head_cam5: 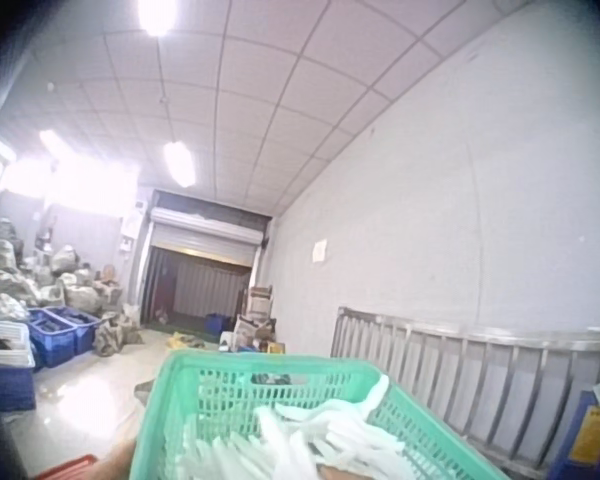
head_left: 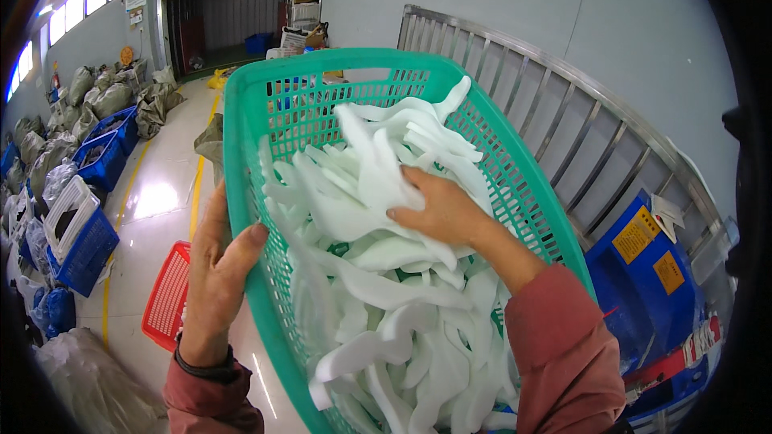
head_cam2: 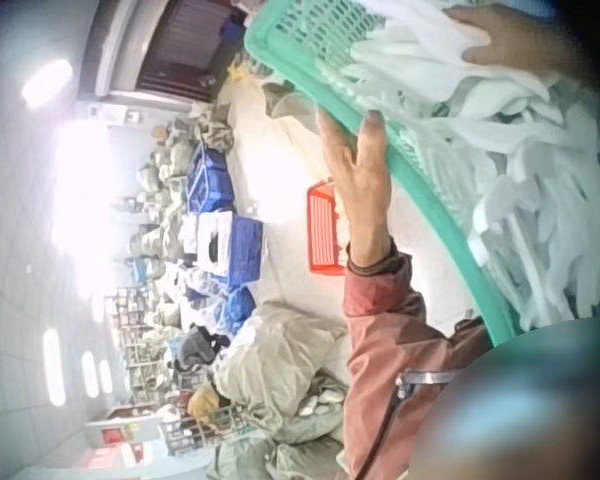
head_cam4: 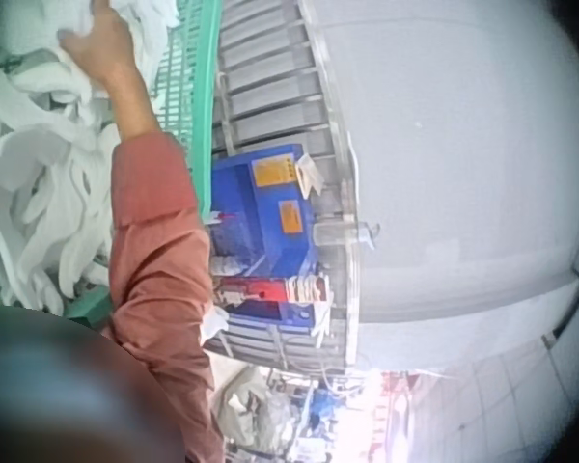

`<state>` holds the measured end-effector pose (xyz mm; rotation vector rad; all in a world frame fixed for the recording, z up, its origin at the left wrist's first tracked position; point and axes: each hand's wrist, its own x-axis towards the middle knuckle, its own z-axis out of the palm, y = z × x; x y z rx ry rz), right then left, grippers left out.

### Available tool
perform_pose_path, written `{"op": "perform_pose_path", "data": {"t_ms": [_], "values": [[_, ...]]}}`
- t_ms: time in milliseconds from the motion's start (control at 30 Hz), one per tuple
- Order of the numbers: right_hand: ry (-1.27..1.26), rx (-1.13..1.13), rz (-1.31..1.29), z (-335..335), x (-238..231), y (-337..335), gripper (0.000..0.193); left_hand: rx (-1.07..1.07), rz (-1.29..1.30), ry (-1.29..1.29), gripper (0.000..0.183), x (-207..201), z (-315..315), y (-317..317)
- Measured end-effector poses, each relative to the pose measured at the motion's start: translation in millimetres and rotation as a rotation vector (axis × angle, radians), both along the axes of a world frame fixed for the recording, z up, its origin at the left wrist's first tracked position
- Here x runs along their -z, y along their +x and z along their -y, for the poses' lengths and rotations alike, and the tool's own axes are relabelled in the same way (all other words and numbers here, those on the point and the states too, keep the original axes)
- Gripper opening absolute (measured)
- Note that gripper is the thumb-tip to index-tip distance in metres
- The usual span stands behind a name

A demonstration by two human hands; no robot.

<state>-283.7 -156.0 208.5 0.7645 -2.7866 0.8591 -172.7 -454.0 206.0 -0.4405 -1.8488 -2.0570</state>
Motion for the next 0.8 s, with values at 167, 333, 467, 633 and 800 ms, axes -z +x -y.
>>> {"op": "perform_pose_path", "data": {"t_ms": [167,333,467,633,800], "values": [[0.614,-0.061,-0.35,39.7,16.8,26.1,0.084,0.037,-0.011,0.003,0.069,-1.1,-2.1,0.0],[0.656,0.057,-0.247,70.1,32.0,26.8,0.097,-0.006,-0.044,-0.04,0.068,-1.7,-3.7,1.3],[0.695,0.044,-0.247,66.6,43.5,20.0,0.089,-0.023,-0.022,-0.024,0.068,1.0,-5.4,-4.7],[0.582,0.014,-0.277,47.8,41.9,11.8,0.081,-0.026,-0.022,-0.034,0.068,4.2,0.2,-8.5],[0.34,0.051,-0.297,29.6,-3.3,14.1,0.07,-0.031,-0.026,-0.023,0.064,3.1,2.1,-6.1]]}}
